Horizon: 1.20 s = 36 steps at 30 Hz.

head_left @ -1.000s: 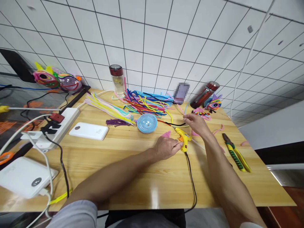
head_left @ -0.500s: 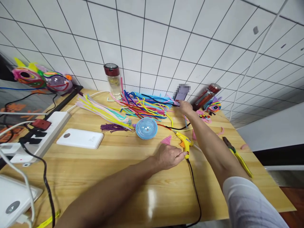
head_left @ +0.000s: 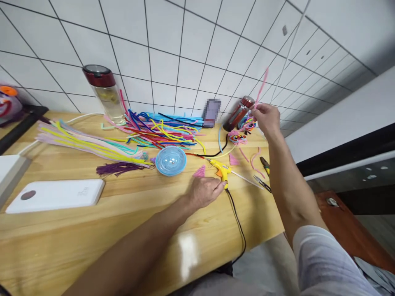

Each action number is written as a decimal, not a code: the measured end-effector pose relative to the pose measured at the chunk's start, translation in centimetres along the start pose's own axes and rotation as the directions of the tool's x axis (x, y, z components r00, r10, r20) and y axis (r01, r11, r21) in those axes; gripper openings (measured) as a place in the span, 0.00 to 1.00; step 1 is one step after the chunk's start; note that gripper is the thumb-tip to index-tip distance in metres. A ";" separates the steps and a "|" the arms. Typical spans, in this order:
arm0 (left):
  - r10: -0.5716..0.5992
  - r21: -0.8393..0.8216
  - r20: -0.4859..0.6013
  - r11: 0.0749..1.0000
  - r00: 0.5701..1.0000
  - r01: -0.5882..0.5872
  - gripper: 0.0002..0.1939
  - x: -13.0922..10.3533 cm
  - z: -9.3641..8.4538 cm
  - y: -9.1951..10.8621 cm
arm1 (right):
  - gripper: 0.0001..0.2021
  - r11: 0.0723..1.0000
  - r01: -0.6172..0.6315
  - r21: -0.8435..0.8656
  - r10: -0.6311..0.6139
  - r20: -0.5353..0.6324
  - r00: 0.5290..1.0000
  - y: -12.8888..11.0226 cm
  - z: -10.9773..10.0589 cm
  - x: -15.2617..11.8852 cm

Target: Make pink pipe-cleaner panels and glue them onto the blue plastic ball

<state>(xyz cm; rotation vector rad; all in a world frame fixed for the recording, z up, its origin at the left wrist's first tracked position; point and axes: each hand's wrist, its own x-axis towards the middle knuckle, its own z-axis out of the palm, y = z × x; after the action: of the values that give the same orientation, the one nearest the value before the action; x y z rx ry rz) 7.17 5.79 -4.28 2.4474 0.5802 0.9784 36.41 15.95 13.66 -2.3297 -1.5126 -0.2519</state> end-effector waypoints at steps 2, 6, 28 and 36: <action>0.000 -0.014 -0.007 1.000 1.000 0.000 0.27 0.0 0.0 0.1 | 0.20 0.994 -0.031 -0.104 0.034 0.027 0.999 1.4 0.0 -0.6; -0.005 -0.027 -0.012 1.000 1.000 0.005 0.27 0.0 -0.2 0.1 | 0.20 0.951 -0.075 -0.299 0.139 0.198 0.970 3.4 3.0 -0.9; -0.017 -0.017 -0.026 1.000 1.000 0.017 0.27 0.0 0.0 -0.1 | 0.35 0.930 -0.186 -0.317 0.268 0.239 0.933 5.2 11.1 -1.5; -0.125 -0.102 0.009 0.987 0.992 0.125 0.25 0.3 -0.5 0.0 | 0.20 0.961 -0.163 -0.222 0.188 0.099 0.977 5.7 2.8 -3.2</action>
<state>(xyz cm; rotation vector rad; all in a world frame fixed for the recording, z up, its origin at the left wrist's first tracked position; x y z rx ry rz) 7.05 6.08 -3.82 2.2926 0.6574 0.9306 40.14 12.21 8.91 -2.6743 -1.3785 -0.2436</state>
